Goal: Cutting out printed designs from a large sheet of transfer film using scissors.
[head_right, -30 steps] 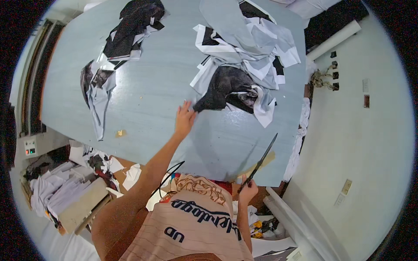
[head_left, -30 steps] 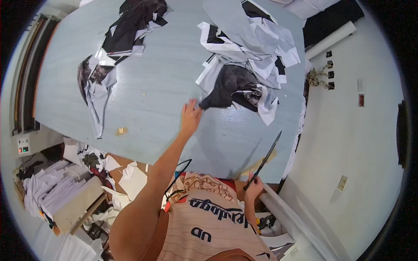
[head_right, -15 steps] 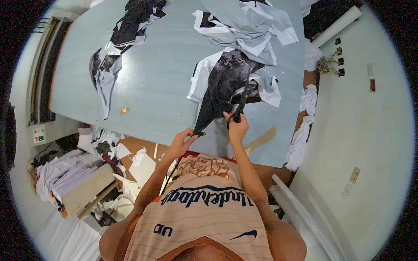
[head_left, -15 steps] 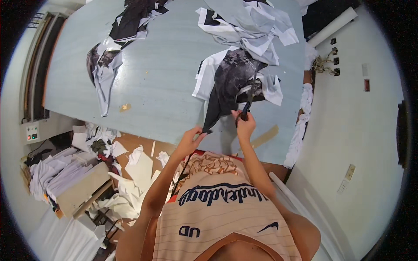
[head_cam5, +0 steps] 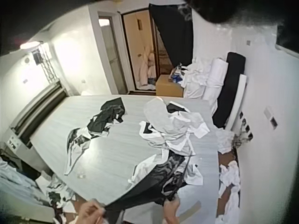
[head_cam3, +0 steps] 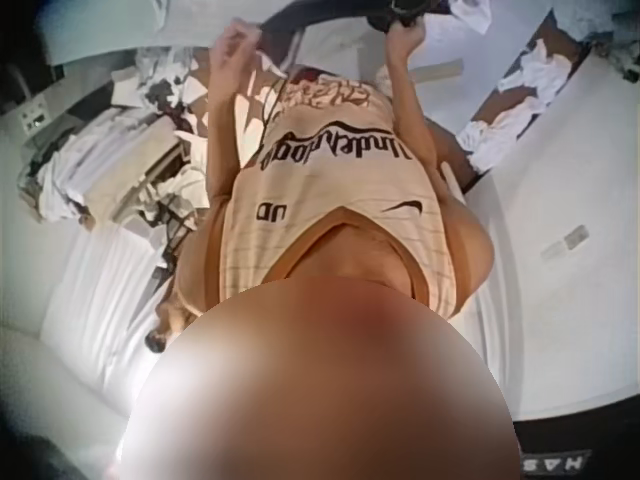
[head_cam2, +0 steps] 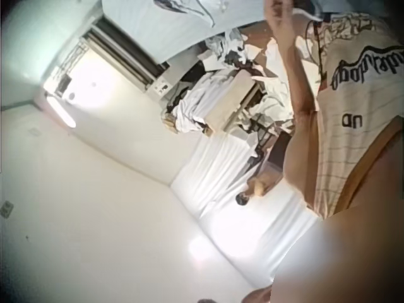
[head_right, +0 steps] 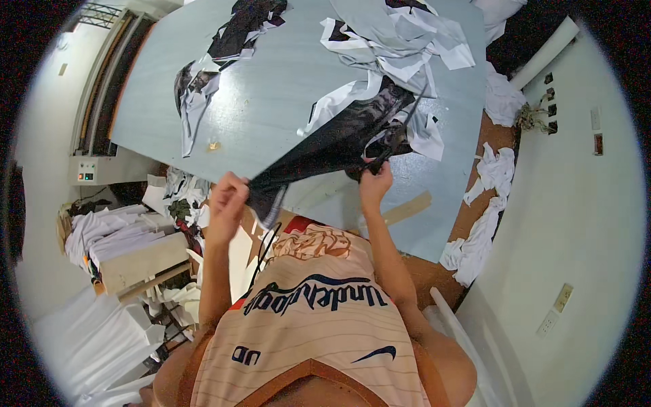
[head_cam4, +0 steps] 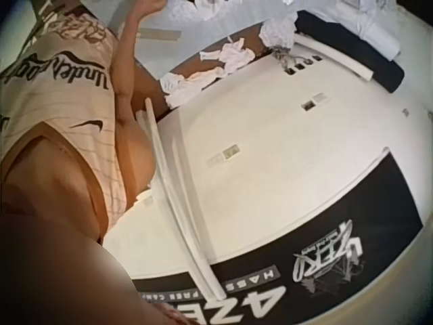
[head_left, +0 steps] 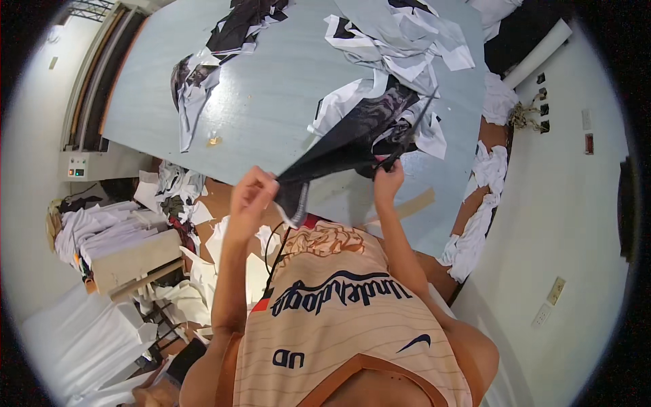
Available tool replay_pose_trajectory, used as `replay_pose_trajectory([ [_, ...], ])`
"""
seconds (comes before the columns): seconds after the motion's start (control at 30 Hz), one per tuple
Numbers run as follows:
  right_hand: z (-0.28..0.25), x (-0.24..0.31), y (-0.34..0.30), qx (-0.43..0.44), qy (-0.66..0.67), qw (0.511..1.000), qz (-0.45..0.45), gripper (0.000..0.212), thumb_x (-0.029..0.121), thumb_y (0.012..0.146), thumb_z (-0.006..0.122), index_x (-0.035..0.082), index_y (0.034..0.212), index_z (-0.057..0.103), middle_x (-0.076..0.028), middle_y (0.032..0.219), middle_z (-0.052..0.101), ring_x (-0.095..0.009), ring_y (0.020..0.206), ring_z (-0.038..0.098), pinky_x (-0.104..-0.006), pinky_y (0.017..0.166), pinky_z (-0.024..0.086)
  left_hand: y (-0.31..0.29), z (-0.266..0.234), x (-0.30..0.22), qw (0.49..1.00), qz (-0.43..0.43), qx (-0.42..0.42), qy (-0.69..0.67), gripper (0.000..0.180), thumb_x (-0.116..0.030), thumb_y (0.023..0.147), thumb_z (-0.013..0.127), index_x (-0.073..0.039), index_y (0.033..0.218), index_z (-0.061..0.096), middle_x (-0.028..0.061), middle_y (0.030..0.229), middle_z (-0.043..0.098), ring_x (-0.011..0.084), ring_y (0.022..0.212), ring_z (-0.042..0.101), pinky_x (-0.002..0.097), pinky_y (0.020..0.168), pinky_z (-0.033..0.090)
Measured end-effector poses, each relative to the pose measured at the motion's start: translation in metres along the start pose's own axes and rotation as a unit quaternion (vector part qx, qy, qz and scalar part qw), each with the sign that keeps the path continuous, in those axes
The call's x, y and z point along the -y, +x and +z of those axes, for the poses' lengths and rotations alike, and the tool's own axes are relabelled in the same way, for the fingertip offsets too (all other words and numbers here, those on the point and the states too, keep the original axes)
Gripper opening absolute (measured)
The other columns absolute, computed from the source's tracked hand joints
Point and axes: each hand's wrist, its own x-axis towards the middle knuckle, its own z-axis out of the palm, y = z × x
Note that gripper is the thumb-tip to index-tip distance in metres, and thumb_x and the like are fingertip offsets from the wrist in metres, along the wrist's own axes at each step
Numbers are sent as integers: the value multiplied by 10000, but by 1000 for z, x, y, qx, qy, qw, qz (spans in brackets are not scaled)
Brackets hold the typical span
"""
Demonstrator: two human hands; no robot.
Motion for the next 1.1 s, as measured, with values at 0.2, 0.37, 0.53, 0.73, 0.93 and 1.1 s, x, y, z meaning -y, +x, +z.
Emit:
replay_pose_trajectory([
  [0.2, -53, 74, 38, 46, 87, 994, -57, 152, -88, 867, 678, -16, 1000, 689, -49, 950, 720, -110, 867, 648, -255, 796, 507, 0, -9, -68, 991, 78, -92, 60, 142, -127, 1084, 572, -82, 953, 542, -76, 865, 484, 20, 784, 393, 216, 695, 319],
  [0.37, -50, 203, 74, 22, 45, 977, -208, 139, 40, 898, 803, -9, 971, 695, -25, 902, 708, -113, 829, 630, -263, 793, 501, 15, -5, -131, 962, 215, -145, -89, 158, -199, 1101, 563, -49, 1076, 605, 20, 1060, 637, 95, 946, 600, 264, 864, 496],
  [0.53, -2, 281, 132, 12, 60, 952, -301, 206, 115, 913, 816, -17, 1036, 718, -28, 892, 712, -112, 816, 624, -275, 796, 506, 61, -19, -178, 930, 295, -136, -169, 174, -209, 1099, 567, -47, 1048, 605, 62, 1062, 690, 135, 952, 662, 291, 876, 533],
  [0.73, 7, 176, 100, -58, -154, 963, -215, 586, 406, 716, 965, -9, 961, 632, -124, 803, 672, -256, 721, 584, -388, 735, 516, 91, -72, -134, 954, 225, -153, -126, 214, -277, 1086, 585, -74, 1050, 642, 55, 1098, 707, 126, 1008, 667, 347, 872, 540],
  [0.93, 6, -83, 10, -129, -321, 937, 55, 668, 541, 657, 946, 24, 944, 634, -117, 798, 690, -360, 779, 666, -471, 745, 515, 108, -125, 47, 970, 59, -236, 3, 259, -280, 1072, 622, -24, 1065, 657, 17, 1001, 618, 116, 917, 549, 290, 837, 464],
  [1.1, -21, -141, -19, -194, -341, 920, -4, 511, 386, 704, 928, 71, 1005, 661, -112, 919, 735, -385, 881, 692, -493, 783, 518, 74, -172, 196, 951, -85, -297, 29, 259, -278, 1052, 655, -37, 957, 638, 38, 924, 642, 128, 844, 590, 303, 761, 501],
])
